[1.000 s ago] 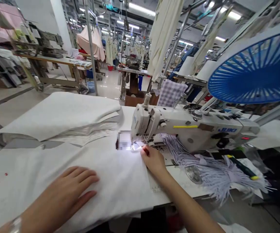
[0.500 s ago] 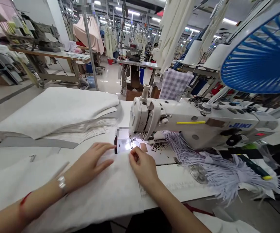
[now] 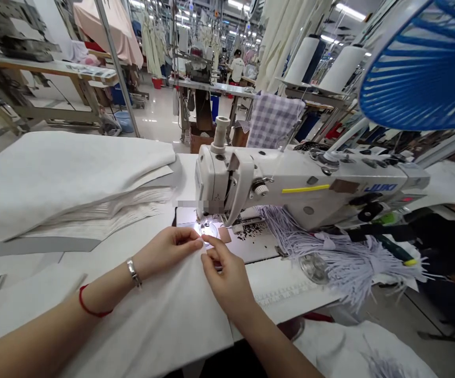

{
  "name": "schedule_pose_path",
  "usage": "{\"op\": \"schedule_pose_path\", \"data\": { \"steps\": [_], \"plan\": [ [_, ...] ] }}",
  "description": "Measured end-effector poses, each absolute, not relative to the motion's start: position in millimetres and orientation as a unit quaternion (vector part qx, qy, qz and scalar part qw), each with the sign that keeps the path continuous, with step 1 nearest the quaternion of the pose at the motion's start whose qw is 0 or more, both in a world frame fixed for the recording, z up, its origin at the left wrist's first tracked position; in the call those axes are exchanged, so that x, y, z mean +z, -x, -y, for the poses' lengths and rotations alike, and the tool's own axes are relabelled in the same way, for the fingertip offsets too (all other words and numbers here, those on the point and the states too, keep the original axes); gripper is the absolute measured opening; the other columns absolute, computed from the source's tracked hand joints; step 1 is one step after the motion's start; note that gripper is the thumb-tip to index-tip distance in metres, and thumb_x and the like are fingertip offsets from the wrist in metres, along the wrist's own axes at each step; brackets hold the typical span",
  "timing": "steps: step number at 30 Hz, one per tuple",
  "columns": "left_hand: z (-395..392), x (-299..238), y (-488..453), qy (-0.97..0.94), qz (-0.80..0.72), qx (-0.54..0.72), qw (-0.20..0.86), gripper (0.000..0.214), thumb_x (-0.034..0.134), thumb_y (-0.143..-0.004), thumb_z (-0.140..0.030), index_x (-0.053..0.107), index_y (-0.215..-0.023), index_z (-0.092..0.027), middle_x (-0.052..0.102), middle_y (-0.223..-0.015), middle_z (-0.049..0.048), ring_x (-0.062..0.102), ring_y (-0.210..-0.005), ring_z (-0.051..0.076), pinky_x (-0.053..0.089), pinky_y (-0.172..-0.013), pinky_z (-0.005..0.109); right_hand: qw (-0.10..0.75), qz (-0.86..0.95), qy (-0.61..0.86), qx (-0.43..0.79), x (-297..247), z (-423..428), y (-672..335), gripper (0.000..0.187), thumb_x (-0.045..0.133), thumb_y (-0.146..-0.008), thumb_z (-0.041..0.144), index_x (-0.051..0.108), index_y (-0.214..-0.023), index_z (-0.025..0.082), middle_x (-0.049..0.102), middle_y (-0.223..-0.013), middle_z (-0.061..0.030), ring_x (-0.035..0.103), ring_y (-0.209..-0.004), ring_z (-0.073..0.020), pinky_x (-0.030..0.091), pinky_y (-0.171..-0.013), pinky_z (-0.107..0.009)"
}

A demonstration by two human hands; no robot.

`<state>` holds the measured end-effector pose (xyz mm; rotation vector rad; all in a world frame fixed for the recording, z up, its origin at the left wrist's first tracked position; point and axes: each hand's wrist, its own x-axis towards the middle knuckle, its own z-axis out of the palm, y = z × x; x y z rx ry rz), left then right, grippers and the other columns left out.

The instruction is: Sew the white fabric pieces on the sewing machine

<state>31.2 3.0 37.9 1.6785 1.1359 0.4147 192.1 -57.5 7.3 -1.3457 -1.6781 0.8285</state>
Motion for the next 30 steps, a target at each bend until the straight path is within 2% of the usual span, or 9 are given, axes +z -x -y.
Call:
{"op": "schedule_pose_path", "data": {
  "steps": [2,5,9,12,16,18,20,23,30],
  "plan": [
    [-4.2,40.5,-30.1,-0.685,-0.465,0.175,0.533,0.041,0.052,-0.081,-0.055,0.064,-0.079,-0.016,0.062,-0.074,0.0006,0.054,-0.071,0.016,0.042,-0.062,0.025,0.376,0.724,0.539,0.211,4.4,59.0,-189.8,0.038,0.038,-0.092,0.024,0.055,-0.125,0.017,0.059,-0.069,0.0003,0.056,-0.064,-0.0132,0.044,-0.06,-0.024],
    [-5.2,43.9,-28.0,-0.668,-0.455,0.176,0.562,0.042,0.053,-0.08,-0.057,0.065,-0.08,-0.017,0.066,-0.079,0.0019,0.057,-0.075,0.018,0.045,-0.065,0.027,0.328,0.774,0.536,0.07,1.5,60.6,-185.6,0.041,0.033,-0.096,0.023,0.055,-0.129,0.015,0.06,-0.065,-0.0037,0.055,-0.062,-0.0166,0.043,-0.057,-0.027],
    [-5.6,45.4,-24.0,-0.649,-0.43,0.165,0.605,0.041,0.055,-0.08,-0.057,0.066,-0.084,-0.017,0.066,-0.082,0.0011,0.058,-0.075,0.017,0.045,-0.065,0.025,0.311,0.781,0.541,0.022,4.3,63.4,-183.0,0.041,0.034,-0.096,0.027,0.057,-0.128,0.016,0.062,-0.067,-0.0064,0.054,-0.066,-0.0192,0.044,-0.059,-0.03],
    [-5.9,43.7,-21.5,-0.631,-0.425,0.167,0.626,0.037,0.061,-0.077,-0.053,0.066,-0.079,-0.016,0.064,-0.076,-0.0008,0.055,-0.07,0.013,0.042,-0.062,0.022,0.359,0.767,0.524,0.093,9.5,64.3,-186.8,0.043,0.033,-0.096,0.031,0.056,-0.129,0.015,0.064,-0.074,-0.0074,0.057,-0.07,-0.0193,0.045,-0.061,-0.03],
    [-5.7,42.0,-21.4,-0.625,-0.451,0.179,0.612,0.038,0.06,-0.077,-0.053,0.064,-0.075,-0.016,0.061,-0.071,-0.0005,0.053,-0.066,0.013,0.041,-0.059,0.023,0.445,0.638,0.533,0.334,13.1,56.0,-193.3,0.038,0.033,-0.097,0.035,0.06,-0.121,0.023,0.066,-0.082,-0.0036,0.061,-0.077,-0.0162,0.049,-0.07,-0.03],
    [-5.5,42.1,-22.0,-0.63,-0.456,0.175,0.604,0.039,0.058,-0.078,-0.054,0.063,-0.074,-0.016,0.06,-0.07,-0.0002,0.052,-0.065,0.014,0.04,-0.058,0.024,0.454,0.575,0.527,0.432,12.4,49.4,-193.6,0.034,0.039,-0.095,0.039,0.06,-0.117,0.024,0.063,-0.073,0.0,0.06,-0.069,-0.0145,0.049,-0.064,-0.027],
    [-5.7,41.7,-22.2,-0.643,-0.451,0.182,0.592,0.039,0.056,-0.079,-0.054,0.061,-0.073,-0.016,0.057,-0.067,-0.0014,0.049,-0.063,0.013,0.039,-0.058,0.023,0.448,0.547,0.509,0.492,11.1,44.4,-191.8,0.03,0.048,-0.091,0.039,0.06,-0.113,0.023,0.053,-0.059,0.0051,0.053,-0.055,-0.0119,0.044,-0.054,-0.023],
    [-6.9,39.1,-21.8,-0.657,-0.438,0.2,0.579,0.037,0.056,-0.08,-0.052,0.061,-0.076,-0.016,0.054,-0.068,-0.0026,0.047,-0.065,0.012,0.037,-0.059,0.022,0.461,0.529,0.494,0.514,9.7,43.1,-187.4,0.024,0.055,-0.085,0.035,0.061,-0.104,0.021,0.044,-0.052,0.0083,0.046,-0.05,-0.0097,0.041,-0.051,-0.022],
    [-8.5,35.4,-21.2,-0.659,-0.448,0.209,0.567,0.033,0.062,-0.076,-0.049,0.059,-0.077,-0.016,0.048,-0.065,-0.0046,0.041,-0.062,0.011,0.031,-0.057,0.022,0.487,0.534,0.534,0.439,11.1,51.8,-183.5,0.018,0.058,-0.082,0.029,0.066,-0.094,0.02,0.066,-0.066,0.0027,0.062,-0.065,-0.0132,0.05,-0.066,-0.026]
  ]
}}
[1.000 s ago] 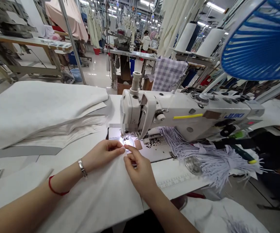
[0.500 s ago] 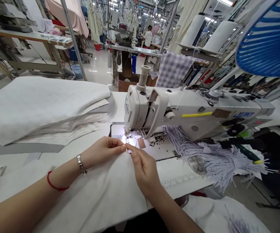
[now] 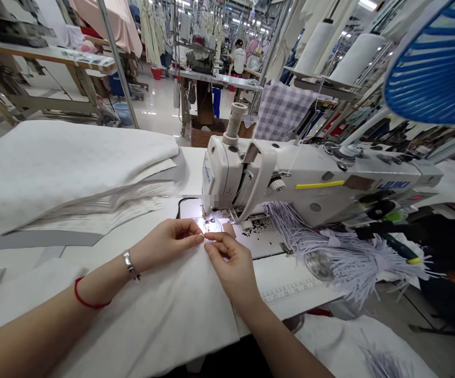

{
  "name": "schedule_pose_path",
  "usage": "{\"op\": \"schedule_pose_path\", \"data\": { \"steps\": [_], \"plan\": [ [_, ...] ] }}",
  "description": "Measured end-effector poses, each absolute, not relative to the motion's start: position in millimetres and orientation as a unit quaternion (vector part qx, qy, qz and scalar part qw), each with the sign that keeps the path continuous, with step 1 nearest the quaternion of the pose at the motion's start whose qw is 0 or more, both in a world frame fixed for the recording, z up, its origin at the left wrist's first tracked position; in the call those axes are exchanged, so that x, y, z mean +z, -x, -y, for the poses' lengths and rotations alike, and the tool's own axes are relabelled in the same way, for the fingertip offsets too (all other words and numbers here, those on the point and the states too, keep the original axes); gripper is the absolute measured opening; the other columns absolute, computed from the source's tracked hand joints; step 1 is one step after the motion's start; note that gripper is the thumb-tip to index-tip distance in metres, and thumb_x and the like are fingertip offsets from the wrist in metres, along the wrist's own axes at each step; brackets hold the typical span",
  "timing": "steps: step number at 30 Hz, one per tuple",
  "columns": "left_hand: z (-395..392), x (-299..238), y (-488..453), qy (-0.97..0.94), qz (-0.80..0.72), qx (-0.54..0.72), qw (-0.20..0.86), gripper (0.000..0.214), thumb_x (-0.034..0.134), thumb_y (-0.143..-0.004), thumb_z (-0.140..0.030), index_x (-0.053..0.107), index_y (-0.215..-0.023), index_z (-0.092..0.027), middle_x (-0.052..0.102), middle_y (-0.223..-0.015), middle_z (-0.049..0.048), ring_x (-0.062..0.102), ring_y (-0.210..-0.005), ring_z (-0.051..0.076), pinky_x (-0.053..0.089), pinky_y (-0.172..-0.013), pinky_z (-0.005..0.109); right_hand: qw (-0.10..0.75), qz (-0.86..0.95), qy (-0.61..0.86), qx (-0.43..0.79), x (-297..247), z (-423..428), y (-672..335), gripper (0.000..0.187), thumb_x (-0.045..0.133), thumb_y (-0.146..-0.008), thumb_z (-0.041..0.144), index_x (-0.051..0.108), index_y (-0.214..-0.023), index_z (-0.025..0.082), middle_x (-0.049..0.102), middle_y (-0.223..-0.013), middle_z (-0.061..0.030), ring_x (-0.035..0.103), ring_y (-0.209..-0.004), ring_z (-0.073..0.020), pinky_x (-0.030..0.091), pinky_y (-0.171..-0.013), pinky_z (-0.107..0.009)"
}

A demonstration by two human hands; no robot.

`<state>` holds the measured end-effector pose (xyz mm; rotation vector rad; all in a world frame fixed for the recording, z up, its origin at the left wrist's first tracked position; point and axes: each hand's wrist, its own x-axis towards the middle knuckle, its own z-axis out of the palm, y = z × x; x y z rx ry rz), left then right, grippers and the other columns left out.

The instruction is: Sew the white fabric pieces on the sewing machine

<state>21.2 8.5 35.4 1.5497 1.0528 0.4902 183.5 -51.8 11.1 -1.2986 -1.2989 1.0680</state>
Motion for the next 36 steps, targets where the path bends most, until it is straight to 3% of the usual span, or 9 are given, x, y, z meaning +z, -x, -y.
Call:
{"op": "schedule_pose_path", "data": {
  "steps": [7,14,19,21,24,27,29,32,36],
  "plan": [
    [-7.5,39.1,-22.6,-0.646,-0.458,0.194,0.579,0.032,0.06,-0.077,-0.048,0.063,-0.08,-0.017,0.061,-0.076,0.0,0.052,-0.073,0.016,0.039,-0.066,0.026,0.504,0.647,0.526,0.224,7.1,54.9,-183.0,0.019,0.053,-0.086,0.02,0.069,-0.096,0.02,0.072,-0.083,-0.0017,0.066,-0.07,-0.0137,0.05,-0.057,-0.023],
    [-6.4,44.3,-24.3,-0.605,-0.481,0.191,0.605,0.03,0.064,-0.073,-0.046,0.068,-0.082,-0.017,0.069,-0.085,0.0017,0.059,-0.084,0.019,0.043,-0.075,0.028,0.43,0.764,0.475,-0.074,5.8,54.5,-184.5,0.024,0.048,-0.092,0.011,0.068,-0.105,0.014,0.069,-0.07,-0.0022,0.063,-0.068,-0.0135,0.051,-0.064,-0.024],
    [-4.5,47.9,-23.6,-0.599,-0.493,0.192,0.601,0.032,0.061,-0.075,-0.05,0.07,-0.083,-0.02,0.07,-0.087,0.0005,0.06,-0.086,0.018,0.043,-0.076,0.026,0.369,0.782,0.473,-0.168,4.3,57.1,-183.3,0.025,0.05,-0.089,0.004,0.066,-0.109,0.009,0.066,-0.067,-0.0022,0.059,-0.065,-0.0142,0.048,-0.061,-0.027],
    [-3.9,49.0,-23.7,-0.619,-0.498,0.181,0.58,0.037,0.057,-0.077,-0.053,0.07,-0.083,-0.019,0.07,-0.084,0.0008,0.06,-0.081,0.018,0.044,-0.071,0.025,0.354,0.785,0.476,-0.181,5.1,59.2,-183.2,0.025,0.05,-0.089,0.004,0.066,-0.108,0.009,0.064,-0.066,-0.002,0.057,-0.065,-0.0142,0.047,-0.059,-0.027],
    [-4.4,47.0,-27.1,-0.722,-0.49,0.145,0.467,0.041,0.047,-0.083,-0.053,0.068,-0.081,-0.018,0.068,-0.075,0.0003,0.058,-0.069,0.015,0.043,-0.061,0.024,0.316,0.793,0.481,-0.199,5.8,63.6,-183.9,0.022,0.05,-0.089,0.004,0.068,-0.102,0.009,0.063,-0.065,-0.0026,0.056,-0.064,-0.0155,0.045,-0.057,-0.028],
    [-6.7,38.4,-35.3,-0.806,-0.471,0.134,0.333,0.032,0.047,-0.085,-0.043,0.068,-0.078,-0.02,0.066,-0.072,0.0001,0.056,-0.065,0.015,0.038,-0.058,0.025,0.248,0.808,0.491,-0.212,2.7,67.2,-186.6,0.02,0.052,-0.085,0.002,0.069,-0.092,0.009,0.06,-0.063,-0.0033,0.054,-0.061,-0.0172,0.042,-0.053,-0.029],
    [-8.9,30.3,-41.2,-0.825,-0.456,0.148,0.298,0.023,0.051,-0.083,-0.034,0.068,-0.076,-0.02,0.066,-0.076,0.0013,0.056,-0.072,0.018,0.037,-0.062,0.027,0.208,0.82,0.494,-0.2,0.2,67.2,-191.6,0.021,0.052,-0.082,-0.001,0.069,-0.089,0.009,0.06,-0.064,-0.0042,0.054,-0.062,-0.0184,0.042,-0.054,-0.03],
    [-12.7,20.0,-45.2,-0.85,-0.425,0.163,0.265,0.016,0.054,-0.081,-0.026,0.066,-0.072,-0.02,0.064,-0.076,0.0019,0.055,-0.078,0.019,0.037,-0.066,0.029,0.191,0.848,0.48,-0.117,2.1,61.2,-206.6,0.017,0.054,-0.084,0.007,0.069,-0.091,0.011,0.061,-0.07,-0.0047,0.055,-0.068,-0.0199,0.045,-0.059,-0.031],
    [-16.1,14.8,-42.6,-0.863,-0.4,0.172,0.256,0.01,0.058,-0.081,-0.022,0.065,-0.074,-0.02,0.065,-0.078,-0.0002,0.055,-0.079,0.018,0.038,-0.07,0.029,0.211,0.871,0.437,0.078,12.0,44.4,-233.4,0.018,0.051,-0.092,0.021,0.066,-0.102,0.019,0.064,-0.083,-0.002,0.056,-0.082,-0.0174,0.046,-0.07,-0.028]
  ]
}}
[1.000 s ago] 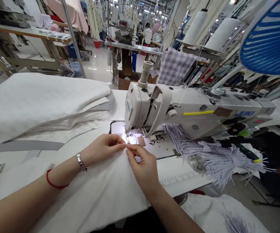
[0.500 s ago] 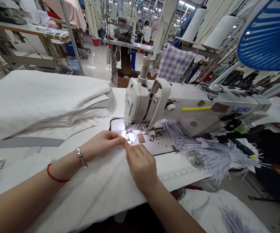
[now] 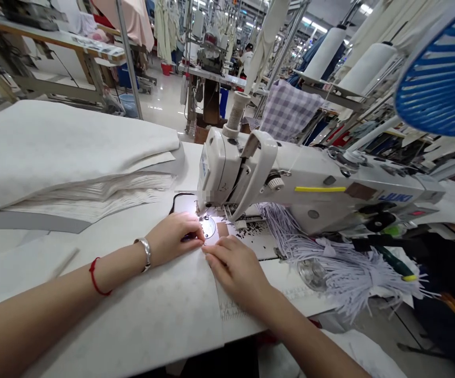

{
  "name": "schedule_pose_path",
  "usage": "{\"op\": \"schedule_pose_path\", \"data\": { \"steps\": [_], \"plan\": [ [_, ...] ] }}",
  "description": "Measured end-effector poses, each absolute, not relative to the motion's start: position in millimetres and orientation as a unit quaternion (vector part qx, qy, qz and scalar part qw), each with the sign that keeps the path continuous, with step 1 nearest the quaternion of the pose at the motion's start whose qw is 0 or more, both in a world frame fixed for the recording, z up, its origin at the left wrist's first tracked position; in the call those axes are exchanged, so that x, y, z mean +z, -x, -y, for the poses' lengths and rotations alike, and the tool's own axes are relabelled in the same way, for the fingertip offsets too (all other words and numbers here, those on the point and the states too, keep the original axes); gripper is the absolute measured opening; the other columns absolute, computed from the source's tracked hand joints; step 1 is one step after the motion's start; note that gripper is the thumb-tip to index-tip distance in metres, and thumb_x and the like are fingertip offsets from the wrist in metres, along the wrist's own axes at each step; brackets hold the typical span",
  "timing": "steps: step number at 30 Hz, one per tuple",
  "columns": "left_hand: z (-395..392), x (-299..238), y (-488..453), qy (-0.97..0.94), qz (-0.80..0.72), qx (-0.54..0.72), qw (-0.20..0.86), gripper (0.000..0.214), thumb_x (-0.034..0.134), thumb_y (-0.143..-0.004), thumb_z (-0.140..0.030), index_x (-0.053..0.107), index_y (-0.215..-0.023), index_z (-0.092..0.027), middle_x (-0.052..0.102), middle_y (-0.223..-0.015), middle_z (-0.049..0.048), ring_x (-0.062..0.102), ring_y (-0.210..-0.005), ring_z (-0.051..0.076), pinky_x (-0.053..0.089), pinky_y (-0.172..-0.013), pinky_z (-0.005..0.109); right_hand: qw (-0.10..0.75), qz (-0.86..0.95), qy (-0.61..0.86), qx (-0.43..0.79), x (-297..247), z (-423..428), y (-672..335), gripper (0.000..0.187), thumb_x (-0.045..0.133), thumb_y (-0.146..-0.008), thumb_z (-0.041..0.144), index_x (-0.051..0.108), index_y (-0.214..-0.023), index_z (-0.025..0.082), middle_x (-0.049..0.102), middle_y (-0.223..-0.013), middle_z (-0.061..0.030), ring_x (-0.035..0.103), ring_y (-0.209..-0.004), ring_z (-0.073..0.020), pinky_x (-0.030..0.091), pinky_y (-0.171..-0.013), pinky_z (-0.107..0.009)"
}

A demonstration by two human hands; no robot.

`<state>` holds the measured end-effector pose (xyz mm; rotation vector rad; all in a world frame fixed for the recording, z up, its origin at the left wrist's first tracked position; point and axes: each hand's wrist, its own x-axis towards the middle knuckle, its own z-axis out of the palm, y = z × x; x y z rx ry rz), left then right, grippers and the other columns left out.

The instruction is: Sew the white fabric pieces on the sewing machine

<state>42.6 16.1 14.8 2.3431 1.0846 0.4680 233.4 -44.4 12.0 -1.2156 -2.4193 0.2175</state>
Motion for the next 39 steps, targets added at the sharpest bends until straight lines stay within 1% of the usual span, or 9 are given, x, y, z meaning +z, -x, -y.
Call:
{"op": "schedule_pose_path", "data": {
  "steps": [2,5,9,14,17,19,23,31,39],
  "plan": [
    [-17.7,14.6,-42.0,-0.866,-0.394,0.172,0.254,0.009,0.059,-0.081,-0.02,0.065,-0.075,-0.021,0.066,-0.078,-0.0011,0.056,-0.079,0.017,0.038,-0.071,0.029,0.211,0.884,0.407,0.094,13.2,36.9,-242.9,0.022,0.048,-0.093,0.021,0.064,-0.108,0.02,0.063,-0.086,-0.0023,0.055,-0.083,-0.0166,0.046,-0.072,-0.028],
    [-21.4,15.1,-43.3,-0.868,-0.393,0.171,0.251,0.008,0.061,-0.081,-0.019,0.066,-0.075,-0.021,0.066,-0.076,-0.0016,0.057,-0.077,0.017,0.039,-0.071,0.03,0.198,0.916,0.348,0.036,9.1,30.9,-247.9,0.024,0.046,-0.093,0.02,0.064,-0.108,0.018,0.063,-0.086,-0.0046,0.054,-0.081,-0.0179,0.045,-0.071,-0.032],
    [-17.1,17.6,-41.3,-0.865,-0.402,0.176,0.242,0.006,0.06,-0.083,-0.022,0.065,-0.08,-0.02,0.066,-0.078,-0.0002,0.057,-0.077,0.018,0.041,-0.069,0.03,0.22,0.929,0.299,-0.011,4.3,28.9,-245.7,0.024,0.046,-0.092,0.017,0.063,-0.109,0.013,0.066,-0.101,-0.0077,0.055,-0.095,-0.0192,0.045,-0.079,-0.032],
    [25.0,17.6,-29.6,-0.866,-0.402,0.198,0.221,0.022,0.037,-0.095,-0.018,0.055,-0.107,-0.02,0.063,-0.105,0.0041,0.055,-0.097,0.018,0.046,-0.082,0.031,0.216,0.931,0.294,0.009,7.6,27.3,-246.9,0.025,0.047,-0.093,0.021,0.061,-0.112,0.015,0.064,-0.118,-0.0048,0.054,-0.103,-0.018,0.046,-0.083,-0.033],
    [48.0,10.3,-26.8,-0.884,-0.387,0.195,0.175,0.034,0.044,-0.095,-0.028,0.044,-0.129,-0.023,0.057,-0.125,0.006,0.05,-0.11,0.021,0.043,-0.091,0.036,0.197,0.931,0.301,0.061,9.4,27.6,-250.3,0.027,0.049,-0.092,0.033,0.061,-0.111,0.018,0.062,-0.121,-0.0053,0.054,-0.104,-0.0181,0.046,-0.087,-0.034],
    [52.8,5.5,-26.5,-0.893,-0.388,0.182,0.141,0.044,0.048,-0.094,-0.035,0.04,-0.135,-0.024,0.054,-0.13,0.0062,0.048,-0.112,0.024,0.042,-0.091,0.039,0.2,0.929,0.3,0.086,9.4,28.3,-252.6,0.032,0.051,-0.091,0.043,0.061,-0.109,0.019,0.06,-0.125,-0.0055,0.053,-0.106,-0.0187,0.045,-0.089,-0.036],
    [44.2,2.6,-24.3,-0.905,-0.375,0.166,0.11,0.044,0.048,-0.092,-0.044,0.046,-0.131,-0.024,0.058,-0.125,0.0055,0.048,-0.11,0.026,0.04,-0.089,0.039,0.205,0.928,0.297,0.096,7.8,28.8,-255.7,0.039,0.051,-0.088,0.053,0.062,-0.109,0.021,0.057,-0.13,-0.0043,0.052,-0.107,-0.0194,0.044,-0.09,-0.036],
    [19.2,1.4,-16.4,-0.917,-0.352,0.172,0.08,0.04,0.043,-0.094,-0.048,0.052,-0.124,-0.024,0.062,-0.122,0.0038,0.049,-0.111,0.026,0.034,-0.091,0.039,0.186,0.912,0.359,0.068,2.9,22.1,-250.3,0.044,0.049,-0.088,0.057,0.062,-0.115,0.026,0.058,-0.126,-0.0038,0.053,-0.103,-0.0222,0.044,-0.084,-0.036],
    [6.4,1.5,-16.3,-0.914,-0.353,0.19,0.068,0.042,0.044,-0.092,-0.049,0.054,-0.123,-0.022,0.064,-0.111,0.0048,0.05,-0.108,0.026,0.03,-0.092,0.04,0.151,0.886,0.424,0.11,5.1,17.7,-248.4,0.047,0.052,-0.086,0.059,0.058,-0.125,0.033,0.055,-0.127,-0.0029,0.053,-0.103,-0.023,0.044,-0.083,-0.036]
  ]
}}
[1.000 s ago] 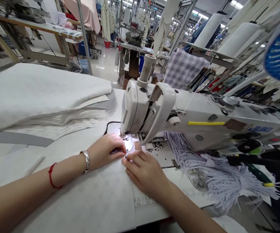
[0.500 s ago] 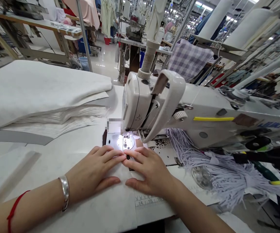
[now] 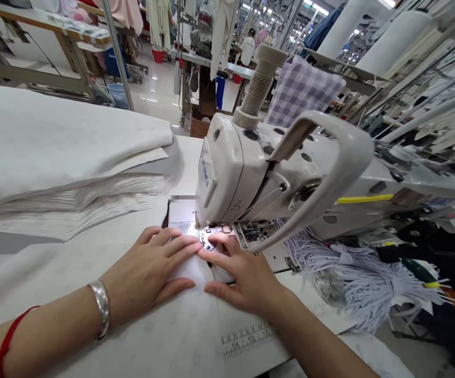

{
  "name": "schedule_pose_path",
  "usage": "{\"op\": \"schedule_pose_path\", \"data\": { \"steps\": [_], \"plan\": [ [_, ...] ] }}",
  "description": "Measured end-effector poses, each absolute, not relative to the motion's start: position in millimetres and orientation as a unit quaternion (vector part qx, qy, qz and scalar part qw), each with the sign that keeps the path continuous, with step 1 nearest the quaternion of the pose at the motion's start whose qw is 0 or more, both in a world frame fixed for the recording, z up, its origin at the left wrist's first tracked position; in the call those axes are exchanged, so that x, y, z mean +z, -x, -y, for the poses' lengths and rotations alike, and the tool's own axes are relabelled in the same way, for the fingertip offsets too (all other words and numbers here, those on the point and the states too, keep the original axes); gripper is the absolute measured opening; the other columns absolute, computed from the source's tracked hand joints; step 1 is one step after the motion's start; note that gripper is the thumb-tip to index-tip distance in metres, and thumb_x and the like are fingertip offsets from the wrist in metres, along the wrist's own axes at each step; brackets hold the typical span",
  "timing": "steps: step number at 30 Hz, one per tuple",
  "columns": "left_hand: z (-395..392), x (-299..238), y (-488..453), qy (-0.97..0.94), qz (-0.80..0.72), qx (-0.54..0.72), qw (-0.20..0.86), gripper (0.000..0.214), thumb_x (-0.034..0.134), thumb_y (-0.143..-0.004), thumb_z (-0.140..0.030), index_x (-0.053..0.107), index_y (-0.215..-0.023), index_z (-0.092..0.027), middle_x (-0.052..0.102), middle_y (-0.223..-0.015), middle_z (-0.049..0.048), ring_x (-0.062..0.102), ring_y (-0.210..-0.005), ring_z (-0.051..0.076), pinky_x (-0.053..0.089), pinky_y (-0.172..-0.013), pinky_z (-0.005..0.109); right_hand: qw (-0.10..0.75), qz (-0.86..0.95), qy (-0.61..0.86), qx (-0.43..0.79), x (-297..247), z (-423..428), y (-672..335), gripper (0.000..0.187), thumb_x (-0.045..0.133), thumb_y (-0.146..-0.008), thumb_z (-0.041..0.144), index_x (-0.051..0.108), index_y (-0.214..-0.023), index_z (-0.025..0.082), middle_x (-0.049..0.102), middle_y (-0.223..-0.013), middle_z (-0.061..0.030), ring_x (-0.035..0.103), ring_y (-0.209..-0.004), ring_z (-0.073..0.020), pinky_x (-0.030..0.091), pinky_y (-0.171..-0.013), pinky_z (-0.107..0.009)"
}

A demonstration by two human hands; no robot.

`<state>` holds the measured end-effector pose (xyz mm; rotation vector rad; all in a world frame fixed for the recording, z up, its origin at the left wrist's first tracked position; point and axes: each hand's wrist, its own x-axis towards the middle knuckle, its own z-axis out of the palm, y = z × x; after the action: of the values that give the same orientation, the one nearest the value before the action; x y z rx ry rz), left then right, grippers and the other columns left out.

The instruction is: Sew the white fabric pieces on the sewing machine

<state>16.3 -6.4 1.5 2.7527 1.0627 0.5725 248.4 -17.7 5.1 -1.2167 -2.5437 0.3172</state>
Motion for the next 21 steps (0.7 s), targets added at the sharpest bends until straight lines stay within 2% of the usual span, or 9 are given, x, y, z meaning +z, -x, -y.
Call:
{"op": "schedule_pose_path", "data": {
  "steps": [6,11,14,17,19,21],
  "plan": [
    [7.1,3.1,-16.6,-0.915,-0.355,0.183,0.064,0.039,0.044,-0.093,-0.048,0.056,-0.121,-0.024,0.067,-0.105,0.0048,0.052,-0.105,0.026,0.028,-0.095,0.041,0.157,0.886,0.423,0.103,5.1,15.6,-250.0,0.045,0.053,-0.085,0.06,0.061,-0.12,0.033,0.057,-0.124,-0.0033,0.053,-0.097,-0.0216,0.043,-0.083,-0.037],
    [6.6,4.8,-14.9,-0.909,-0.358,0.197,0.077,0.039,0.048,-0.091,-0.047,0.054,-0.123,-0.025,0.066,-0.113,0.0039,0.053,-0.107,0.026,0.026,-0.097,0.04,0.168,0.88,0.431,0.109,8.0,19.4,-247.4,0.042,0.054,-0.085,0.059,0.06,-0.119,0.034,0.059,-0.123,-0.002,0.053,-0.105,-0.0232,0.043,-0.08,-0.034],
    [6.8,6.2,-14.2,-0.912,-0.353,0.196,0.076,0.041,0.048,-0.09,-0.049,0.055,-0.122,-0.025,0.066,-0.118,0.0028,0.054,-0.108,0.025,0.026,-0.098,0.04,0.194,0.842,0.499,0.071,7.1,20.7,-233.3,0.036,0.056,-0.085,0.053,0.064,-0.11,0.029,0.066,-0.101,-0.0029,0.058,-0.096,-0.0223,0.044,-0.074,-0.032],
    [8.2,7.2,-13.9,-0.913,-0.355,0.191,0.064,0.046,0.047,-0.089,-0.053,0.055,-0.125,-0.025,0.066,-0.119,0.0033,0.054,-0.109,0.025,0.026,-0.1,0.041,0.2,0.798,0.568,-0.012,3.8,19.1,-214.0,0.024,0.059,-0.084,0.042,0.064,-0.091,0.02,0.064,-0.074,-0.0033,0.061,-0.076,-0.0206,0.044,-0.066,-0.031],
    [9.2,7.2,-13.6,-0.916,-0.351,0.184,0.055,0.047,0.048,-0.089,-0.054,0.055,-0.125,-0.024,0.065,-0.121,0.0042,0.053,-0.111,0.026,0.024,-0.101,0.043,0.184,0.786,0.589,-0.04,2.0,17.3,-203.8,0.012,0.058,-0.083,0.031,0.062,-0.08,0.019,0.062,-0.067,-0.0028,0.06,-0.065,-0.0182,0.042,-0.06,-0.029],
    [9.5,6.7,-13.2,-0.92,-0.344,0.183,0.048,0.048,0.048,-0.088,-0.055,0.056,-0.123,-0.024,0.063,-0.123,0.0046,0.051,-0.112,0.027,0.023,-0.102,0.045,0.175,0.777,0.603,-0.052,0.2,15.6,-197.9,0.011,0.057,-0.082,0.025,0.06,-0.073,0.02,0.061,-0.064,-0.0029,0.058,-0.06,-0.017,0.04,-0.055,-0.028]
  ]
}}
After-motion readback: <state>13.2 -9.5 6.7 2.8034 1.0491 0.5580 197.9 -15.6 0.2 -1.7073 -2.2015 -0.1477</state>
